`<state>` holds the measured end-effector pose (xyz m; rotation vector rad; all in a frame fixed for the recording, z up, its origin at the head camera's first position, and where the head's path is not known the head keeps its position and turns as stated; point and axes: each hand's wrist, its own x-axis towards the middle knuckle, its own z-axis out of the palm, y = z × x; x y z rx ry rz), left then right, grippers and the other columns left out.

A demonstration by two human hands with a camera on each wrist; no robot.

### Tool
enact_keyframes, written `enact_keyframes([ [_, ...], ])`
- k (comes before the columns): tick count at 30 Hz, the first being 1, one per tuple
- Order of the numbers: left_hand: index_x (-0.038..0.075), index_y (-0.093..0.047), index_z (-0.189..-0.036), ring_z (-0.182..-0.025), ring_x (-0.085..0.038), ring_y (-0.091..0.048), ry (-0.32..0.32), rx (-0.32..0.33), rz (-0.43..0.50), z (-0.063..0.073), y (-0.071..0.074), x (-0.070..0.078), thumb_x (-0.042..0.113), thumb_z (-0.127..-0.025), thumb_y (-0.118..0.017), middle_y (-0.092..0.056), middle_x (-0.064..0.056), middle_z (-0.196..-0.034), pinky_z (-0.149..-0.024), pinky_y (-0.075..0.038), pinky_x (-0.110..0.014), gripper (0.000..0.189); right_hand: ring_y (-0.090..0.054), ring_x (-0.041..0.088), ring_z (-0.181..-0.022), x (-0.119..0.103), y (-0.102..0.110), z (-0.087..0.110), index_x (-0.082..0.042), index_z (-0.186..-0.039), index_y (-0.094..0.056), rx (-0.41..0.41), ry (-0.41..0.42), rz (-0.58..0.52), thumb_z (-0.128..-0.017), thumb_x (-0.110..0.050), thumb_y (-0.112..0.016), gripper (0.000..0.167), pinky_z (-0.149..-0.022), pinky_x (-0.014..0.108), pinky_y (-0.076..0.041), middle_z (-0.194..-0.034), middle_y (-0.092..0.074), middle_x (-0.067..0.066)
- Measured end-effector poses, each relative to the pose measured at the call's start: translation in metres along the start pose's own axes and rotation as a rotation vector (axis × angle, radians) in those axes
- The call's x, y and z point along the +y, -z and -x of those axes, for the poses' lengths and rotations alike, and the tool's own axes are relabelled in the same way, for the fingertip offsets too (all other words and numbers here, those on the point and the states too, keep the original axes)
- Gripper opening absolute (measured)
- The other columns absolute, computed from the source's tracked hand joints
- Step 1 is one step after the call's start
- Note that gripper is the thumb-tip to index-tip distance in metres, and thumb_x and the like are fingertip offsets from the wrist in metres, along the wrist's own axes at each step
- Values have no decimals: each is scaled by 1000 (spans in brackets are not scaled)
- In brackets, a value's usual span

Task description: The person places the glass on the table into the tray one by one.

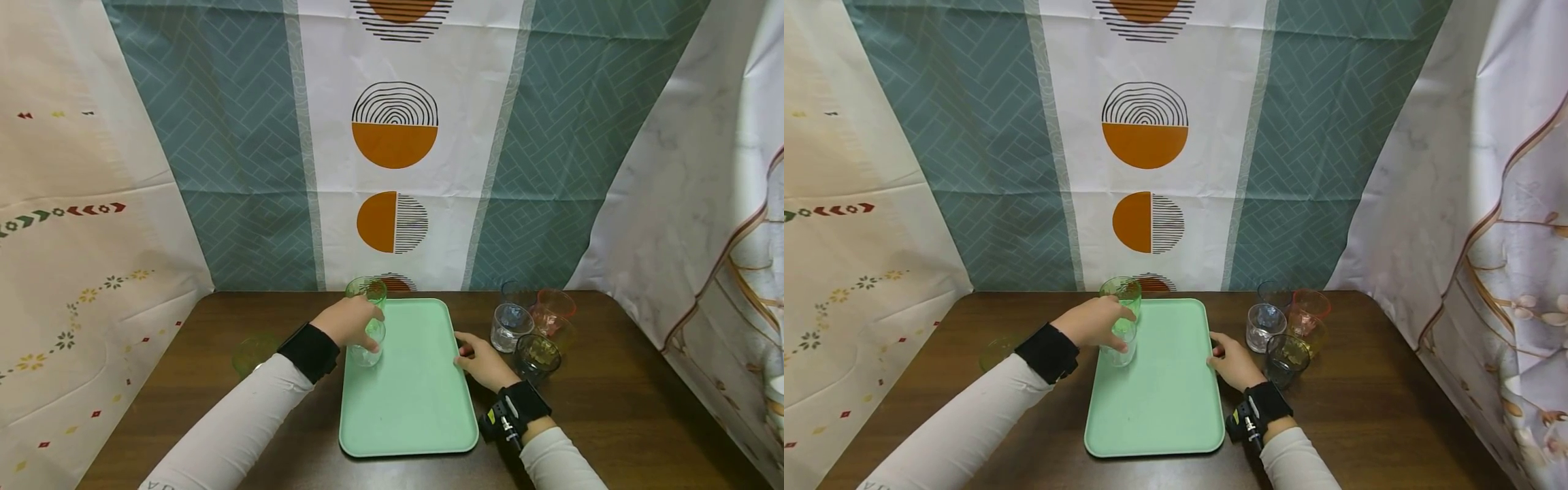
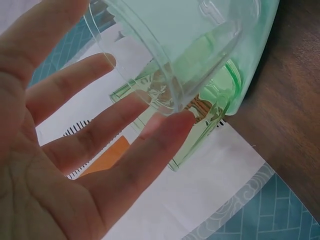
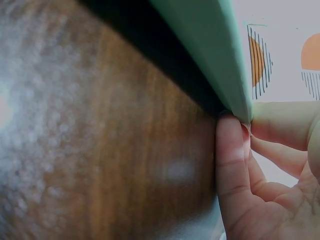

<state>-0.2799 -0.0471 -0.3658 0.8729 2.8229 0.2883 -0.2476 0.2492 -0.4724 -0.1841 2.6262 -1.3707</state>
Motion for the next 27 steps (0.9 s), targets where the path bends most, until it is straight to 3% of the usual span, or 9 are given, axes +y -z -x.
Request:
enact_keyframes([
  [16,9,-69,-130,-112,-38,-62,29,-4,1,3,1,3,28,-82,-87,-63,-18,-127,-96,-55,-47,55,-56,24,-88,-3,1,-1,6,-149,-43,3,13,30,-97,3,-61,55,-73,35,-52,-99,-56,12],
  [27,12,-67,-132,-116,-37,-60,35,-4,8,5,-1,-2,32,-83,-86,-60,-19,-133,-99,-53,-49,57,-55,23,-88,-3,1,1,7,-149,-42,-11,17,22,-98,3,-61,55,-73,36,-53,-99,-55,12],
])
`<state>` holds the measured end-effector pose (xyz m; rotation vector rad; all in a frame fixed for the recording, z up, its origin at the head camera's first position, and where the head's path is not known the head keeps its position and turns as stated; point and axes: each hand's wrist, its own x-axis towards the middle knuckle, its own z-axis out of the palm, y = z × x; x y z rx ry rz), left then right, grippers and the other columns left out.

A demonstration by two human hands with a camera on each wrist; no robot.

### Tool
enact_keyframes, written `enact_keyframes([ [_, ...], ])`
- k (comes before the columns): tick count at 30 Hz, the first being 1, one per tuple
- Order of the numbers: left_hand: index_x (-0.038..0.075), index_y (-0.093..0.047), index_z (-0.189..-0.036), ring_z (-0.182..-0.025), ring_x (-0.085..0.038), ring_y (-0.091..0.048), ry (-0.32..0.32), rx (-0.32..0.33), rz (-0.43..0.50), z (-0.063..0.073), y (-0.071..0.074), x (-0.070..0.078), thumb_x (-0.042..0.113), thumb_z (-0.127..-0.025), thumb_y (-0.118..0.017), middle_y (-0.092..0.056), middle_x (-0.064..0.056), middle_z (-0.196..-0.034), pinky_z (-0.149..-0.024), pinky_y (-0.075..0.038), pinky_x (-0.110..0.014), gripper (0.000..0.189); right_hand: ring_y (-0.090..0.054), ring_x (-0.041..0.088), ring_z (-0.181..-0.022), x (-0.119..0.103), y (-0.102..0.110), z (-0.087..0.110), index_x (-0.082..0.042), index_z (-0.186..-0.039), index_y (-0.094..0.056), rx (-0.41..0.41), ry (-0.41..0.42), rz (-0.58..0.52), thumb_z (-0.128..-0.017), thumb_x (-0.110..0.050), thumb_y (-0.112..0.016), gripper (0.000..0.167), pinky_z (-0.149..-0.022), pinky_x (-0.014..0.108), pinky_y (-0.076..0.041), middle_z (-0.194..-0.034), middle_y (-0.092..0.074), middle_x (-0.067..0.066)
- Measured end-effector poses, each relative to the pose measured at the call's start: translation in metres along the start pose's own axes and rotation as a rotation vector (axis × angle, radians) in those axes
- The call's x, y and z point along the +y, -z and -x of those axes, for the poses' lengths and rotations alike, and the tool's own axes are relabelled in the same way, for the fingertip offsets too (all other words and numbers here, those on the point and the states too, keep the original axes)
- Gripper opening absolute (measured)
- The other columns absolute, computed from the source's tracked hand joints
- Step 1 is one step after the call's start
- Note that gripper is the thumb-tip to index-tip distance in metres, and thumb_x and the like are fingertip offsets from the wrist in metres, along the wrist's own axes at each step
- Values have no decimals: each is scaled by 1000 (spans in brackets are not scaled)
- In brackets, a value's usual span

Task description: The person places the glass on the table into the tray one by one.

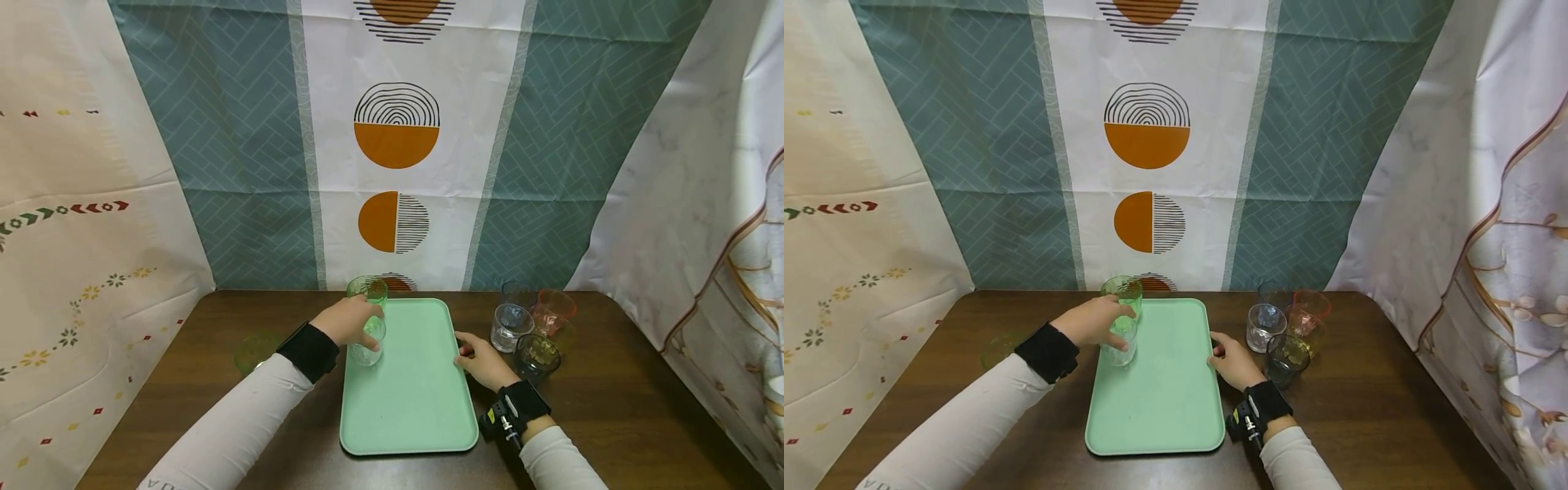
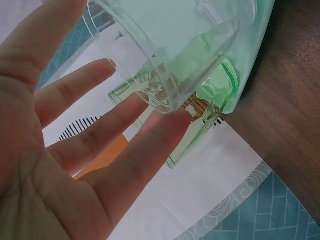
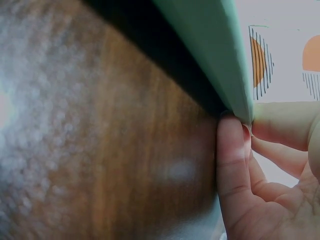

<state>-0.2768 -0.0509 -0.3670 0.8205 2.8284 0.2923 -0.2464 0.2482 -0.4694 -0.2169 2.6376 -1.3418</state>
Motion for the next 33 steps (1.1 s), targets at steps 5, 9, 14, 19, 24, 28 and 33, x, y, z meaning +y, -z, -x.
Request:
enact_keyframes([
  [5,10,-67,-134,-121,-37,-59,-6,7,10,2,0,-3,32,-83,-85,-59,-20,-136,-101,-52,-49,58,-56,24,-89,1,0,0,7,-149,-42,-1,2,-7,-97,3,-62,56,-73,36,-53,-100,-56,13],
  [9,8,-66,-133,-121,-36,-59,-6,13,13,6,2,-9,32,-84,-84,-61,-19,-133,-102,-51,-48,58,-56,24,-89,1,1,0,8,-150,-41,-14,9,-22,-98,2,-61,56,-74,37,-54,-100,-55,13],
  [14,4,-67,-131,-118,-34,-59,-5,15,9,14,2,-19,29,-84,-84,-65,-17,-129,-101,-51,-47,56,-56,23,-86,0,2,1,10,-149,-41,-12,39,-5,-98,1,-60,55,-72,35,-54,-98,-54,14],
  [19,3,-68,-128,-107,-31,-61,-14,42,8,25,3,-30,27,-83,-85,-69,-14,-117,-92,-55,-44,54,-56,23,-88,2,-1,-1,7,-150,-41,2,-1,-15,-98,3,-60,56,-74,36,-53,-100,-55,13],
  [24,3,-68,-127,-112,-33,-61,-16,45,15,40,6,-40,27,-84,-85,-69,-13,-119,-94,-54,-46,52,-56,24,-88,4,-2,-3,7,-150,-42,4,-12,-16,-98,4,-60,56,-74,36,-54,-99,-55,12],
  [28,3,-68,-126,-116,-36,-60,8,42,19,52,8,-49,24,-83,-85,-68,-13,-121,-98,-52,-48,50,-55,24,-88,3,-2,-2,6,-150,-42,2,-12,-15,-97,4,-60,55,-73,36,-54,-99,-54,12],
  [33,8,-70,-126,-113,-42,-59,79,17,-23,64,9,-58,27,-81,-87,-67,-14,-121,-87,-55,-53,52,-55,23,-88,3,-2,-2,6,-150,-42,7,-14,-14,-97,4,-60,55,-73,36,-53,-99,-54,12],
])
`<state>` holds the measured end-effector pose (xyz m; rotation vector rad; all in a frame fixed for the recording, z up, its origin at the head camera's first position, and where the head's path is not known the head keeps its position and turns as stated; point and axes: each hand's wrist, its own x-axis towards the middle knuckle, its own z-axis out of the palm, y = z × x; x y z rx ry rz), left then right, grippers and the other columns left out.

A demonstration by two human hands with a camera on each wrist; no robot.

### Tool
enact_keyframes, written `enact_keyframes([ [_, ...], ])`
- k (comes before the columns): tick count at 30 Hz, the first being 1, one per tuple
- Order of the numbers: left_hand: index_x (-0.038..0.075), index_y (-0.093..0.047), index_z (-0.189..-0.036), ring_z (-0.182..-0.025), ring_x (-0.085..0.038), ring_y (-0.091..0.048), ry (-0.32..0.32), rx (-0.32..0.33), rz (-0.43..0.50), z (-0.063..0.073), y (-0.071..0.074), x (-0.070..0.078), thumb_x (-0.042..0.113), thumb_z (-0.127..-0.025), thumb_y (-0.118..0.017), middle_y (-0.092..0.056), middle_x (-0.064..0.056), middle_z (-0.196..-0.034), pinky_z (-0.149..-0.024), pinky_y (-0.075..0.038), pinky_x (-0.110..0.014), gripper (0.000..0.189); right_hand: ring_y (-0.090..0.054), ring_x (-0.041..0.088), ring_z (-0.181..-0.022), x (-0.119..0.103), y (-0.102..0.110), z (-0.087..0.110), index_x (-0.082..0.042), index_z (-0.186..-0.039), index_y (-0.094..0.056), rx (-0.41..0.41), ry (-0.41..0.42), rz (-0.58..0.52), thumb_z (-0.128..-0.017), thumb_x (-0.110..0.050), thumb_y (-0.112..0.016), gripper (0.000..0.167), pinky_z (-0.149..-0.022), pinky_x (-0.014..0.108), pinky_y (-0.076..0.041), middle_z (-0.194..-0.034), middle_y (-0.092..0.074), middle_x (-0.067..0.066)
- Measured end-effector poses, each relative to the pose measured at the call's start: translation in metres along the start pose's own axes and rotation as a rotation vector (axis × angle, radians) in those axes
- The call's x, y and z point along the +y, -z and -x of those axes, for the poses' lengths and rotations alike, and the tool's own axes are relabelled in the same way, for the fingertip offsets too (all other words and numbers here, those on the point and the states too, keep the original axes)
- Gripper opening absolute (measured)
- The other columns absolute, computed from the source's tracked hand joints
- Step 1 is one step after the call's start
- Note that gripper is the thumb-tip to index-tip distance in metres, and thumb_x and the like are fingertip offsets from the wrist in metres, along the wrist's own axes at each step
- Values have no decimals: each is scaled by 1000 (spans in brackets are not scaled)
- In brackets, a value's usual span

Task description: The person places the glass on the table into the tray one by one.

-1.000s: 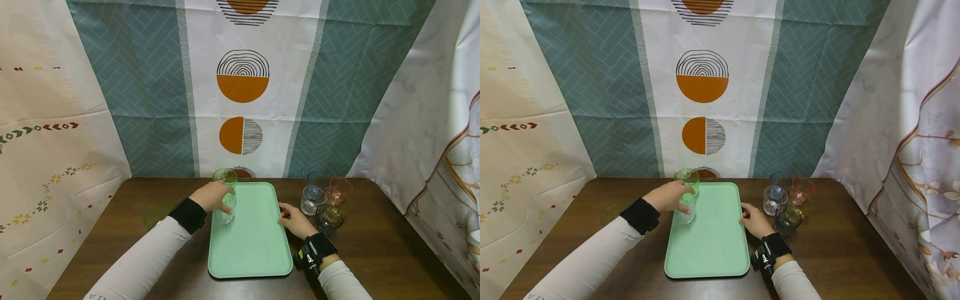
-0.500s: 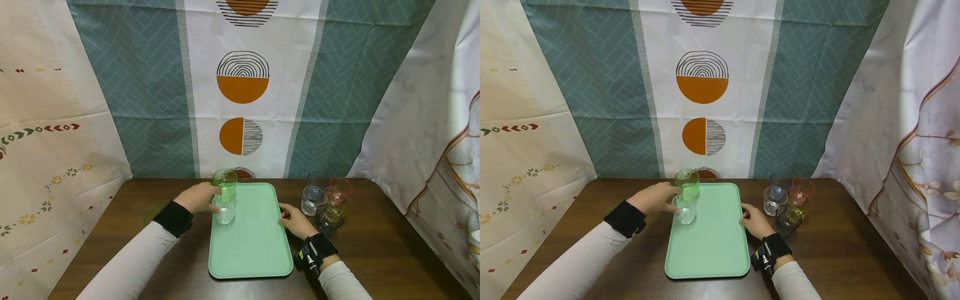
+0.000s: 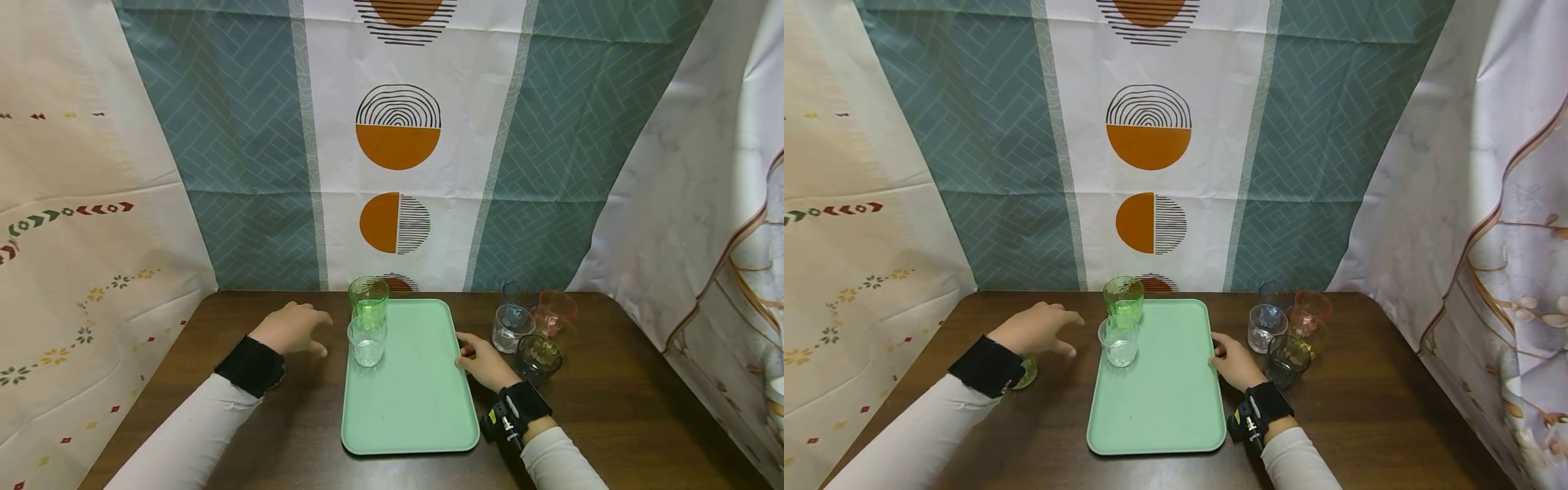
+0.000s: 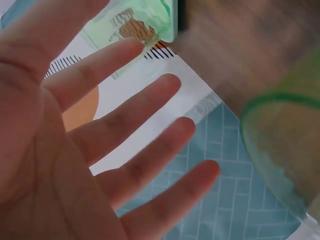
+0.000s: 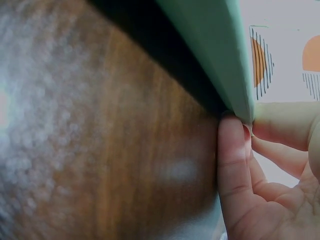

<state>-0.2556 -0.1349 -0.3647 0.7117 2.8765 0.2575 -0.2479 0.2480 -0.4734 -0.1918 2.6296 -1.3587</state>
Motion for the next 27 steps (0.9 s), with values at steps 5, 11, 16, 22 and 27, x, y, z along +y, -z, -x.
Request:
enact_keyframes([
  [5,11,-68,-130,-117,-49,-53,57,-62,4,10,2,-9,31,-79,-88,-63,-19,-129,-85,-54,-59,59,-55,23,-87,-1,-1,1,6,-150,-42,0,1,-8,-97,5,-60,55,-73,36,-54,-99,-54,12],
  [11,7,-65,-134,-122,-55,-49,72,-115,29,20,2,-22,33,-77,-89,-58,-25,-134,-91,-51,-63,66,-56,23,-88,-1,1,1,7,-150,-41,-11,2,-6,-98,3,-61,56,-73,36,-52,-99,-55,12],
  [16,6,-65,-133,-120,-52,-52,82,-118,49,27,4,-29,30,-76,-90,-60,-24,-132,-90,-52,-61,67,-56,23,-88,-2,2,2,6,-150,-41,-14,3,-3,-98,2,-61,56,-73,36,-53,-100,-56,13],
  [22,2,-62,-135,-105,-39,-58,101,-135,112,34,6,-37,24,-76,-91,-55,-29,-130,-76,-55,-47,69,-55,23,-87,-1,1,1,6,-151,-40,-21,5,-9,-98,2,-60,56,-73,35,-51,-100,-55,12],
  [27,1,-61,-134,-108,-41,-59,98,-124,122,36,5,-45,20,-75,-91,-55,-31,-129,-78,-55,-49,70,-56,23,-88,-1,1,1,6,-151,-41,-13,1,-11,-98,2,-61,56,-73,36,-52,-100,-55,13],
])
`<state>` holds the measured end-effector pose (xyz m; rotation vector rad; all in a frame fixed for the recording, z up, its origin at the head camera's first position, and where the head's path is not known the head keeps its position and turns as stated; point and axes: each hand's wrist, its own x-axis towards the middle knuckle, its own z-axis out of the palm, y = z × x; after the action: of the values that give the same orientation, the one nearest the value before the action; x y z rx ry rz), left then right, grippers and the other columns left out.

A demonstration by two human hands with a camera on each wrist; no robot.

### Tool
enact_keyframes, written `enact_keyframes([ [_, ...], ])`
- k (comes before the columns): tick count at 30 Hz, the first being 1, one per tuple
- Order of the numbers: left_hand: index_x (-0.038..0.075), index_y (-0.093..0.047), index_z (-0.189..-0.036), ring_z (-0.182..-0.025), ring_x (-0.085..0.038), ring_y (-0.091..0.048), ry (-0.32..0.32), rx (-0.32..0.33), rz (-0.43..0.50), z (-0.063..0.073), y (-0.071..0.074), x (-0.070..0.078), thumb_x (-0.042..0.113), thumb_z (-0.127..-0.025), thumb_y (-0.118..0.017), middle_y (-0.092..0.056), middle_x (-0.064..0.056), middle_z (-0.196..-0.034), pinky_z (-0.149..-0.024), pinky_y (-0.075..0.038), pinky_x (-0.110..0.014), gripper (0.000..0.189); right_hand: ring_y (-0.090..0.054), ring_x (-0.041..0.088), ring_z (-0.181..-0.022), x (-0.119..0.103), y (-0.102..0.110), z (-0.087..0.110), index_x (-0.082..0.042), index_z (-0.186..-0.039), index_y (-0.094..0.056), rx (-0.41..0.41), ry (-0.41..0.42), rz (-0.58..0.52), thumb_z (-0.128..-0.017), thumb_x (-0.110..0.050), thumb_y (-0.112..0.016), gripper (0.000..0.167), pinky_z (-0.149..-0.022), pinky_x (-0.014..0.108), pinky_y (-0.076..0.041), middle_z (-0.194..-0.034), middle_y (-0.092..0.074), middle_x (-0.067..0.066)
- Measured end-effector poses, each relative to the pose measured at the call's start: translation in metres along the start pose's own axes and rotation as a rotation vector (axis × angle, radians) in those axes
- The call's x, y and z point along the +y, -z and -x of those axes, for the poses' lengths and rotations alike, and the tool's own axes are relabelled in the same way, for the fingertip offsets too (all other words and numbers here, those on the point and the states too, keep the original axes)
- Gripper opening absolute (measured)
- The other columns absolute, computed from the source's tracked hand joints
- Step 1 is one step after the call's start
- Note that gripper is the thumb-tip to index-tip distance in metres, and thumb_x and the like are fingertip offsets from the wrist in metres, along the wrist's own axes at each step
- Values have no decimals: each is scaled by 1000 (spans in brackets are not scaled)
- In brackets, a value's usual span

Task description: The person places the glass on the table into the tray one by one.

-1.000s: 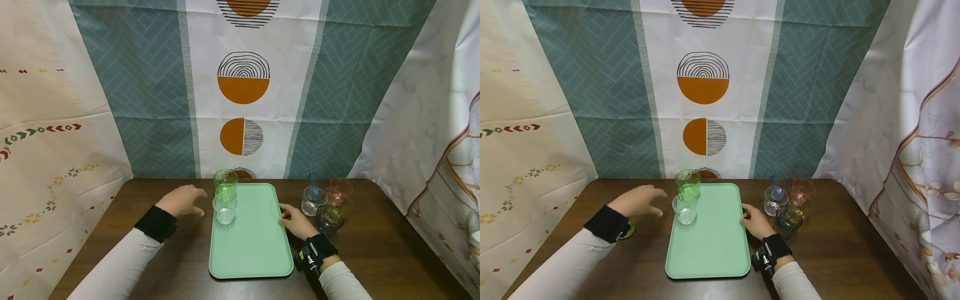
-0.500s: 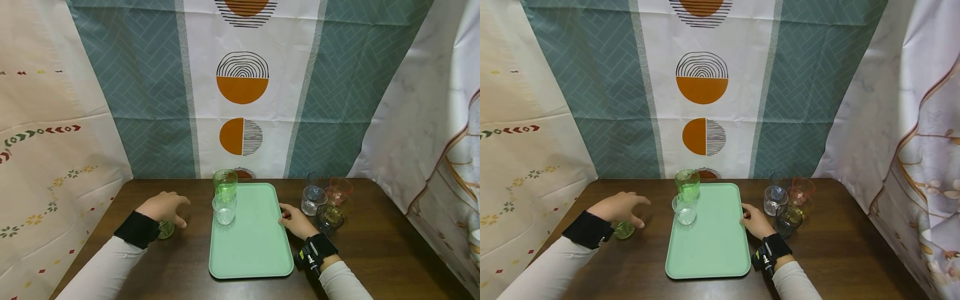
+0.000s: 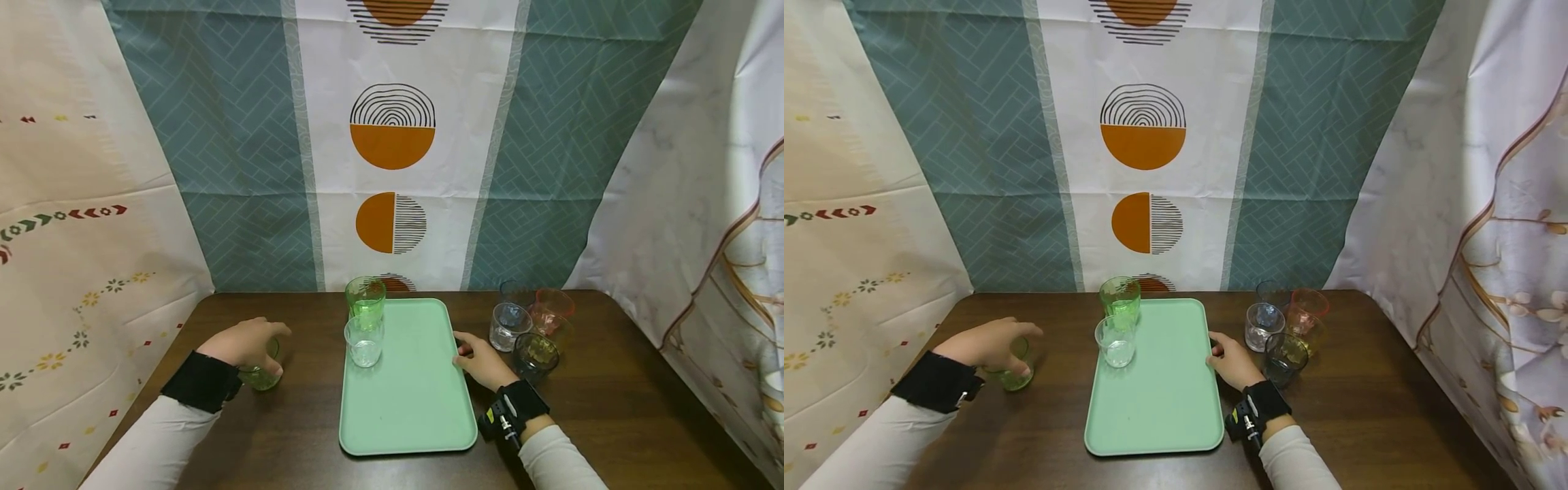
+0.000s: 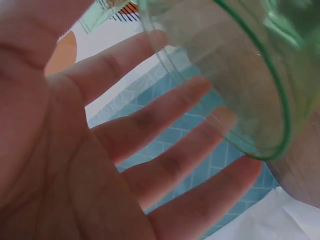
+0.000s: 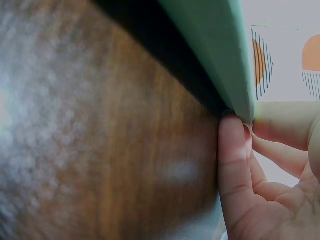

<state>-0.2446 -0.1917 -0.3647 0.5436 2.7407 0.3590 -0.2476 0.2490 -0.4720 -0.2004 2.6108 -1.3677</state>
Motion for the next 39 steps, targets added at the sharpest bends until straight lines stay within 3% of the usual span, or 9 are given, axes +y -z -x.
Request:
enact_keyframes([
  [3,1,-62,-133,-115,-45,-57,1,11,-4,2,-1,-5,20,-74,-91,-55,-32,-130,-82,-55,-52,68,-56,23,-88,0,0,0,5,-151,-41,6,-6,1,-98,2,-61,57,-73,36,-51,-101,-56,12],
  [10,1,-64,-128,-99,-35,-60,-13,51,-9,6,1,-12,24,-73,-93,-59,-29,-121,-82,-55,-51,66,-56,24,-89,0,0,0,7,-150,-42,10,6,27,-98,2,-61,56,-73,35,-51,-101,-56,13],
  [14,1,-64,-124,-98,-34,-60,-18,68,-3,8,1,-14,23,-72,-93,-60,-27,-118,-79,-55,-49,64,-56,24,-88,1,0,-1,5,-151,-42,10,0,26,-98,2,-61,56,-73,36,-50,-101,-56,12],
  [30,3,-67,-117,-108,-43,-59,-17,85,-26,8,1,-12,21,-72,-93,-61,-29,-119,-78,-55,-48,55,-56,24,-89,2,-1,-1,6,-150,-42,17,-2,32,-97,2,-61,56,-74,35,-51,-101,-57,12],
  [39,2,-68,-116,-111,-45,-59,-50,92,-42,8,2,-7,22,-73,-92,-62,-27,-120,-81,-56,-50,53,-57,25,-92,-1,1,2,7,-151,-39,-12,-5,5,-99,0,-61,57,-76,37,-52,-104,-56,14],
])
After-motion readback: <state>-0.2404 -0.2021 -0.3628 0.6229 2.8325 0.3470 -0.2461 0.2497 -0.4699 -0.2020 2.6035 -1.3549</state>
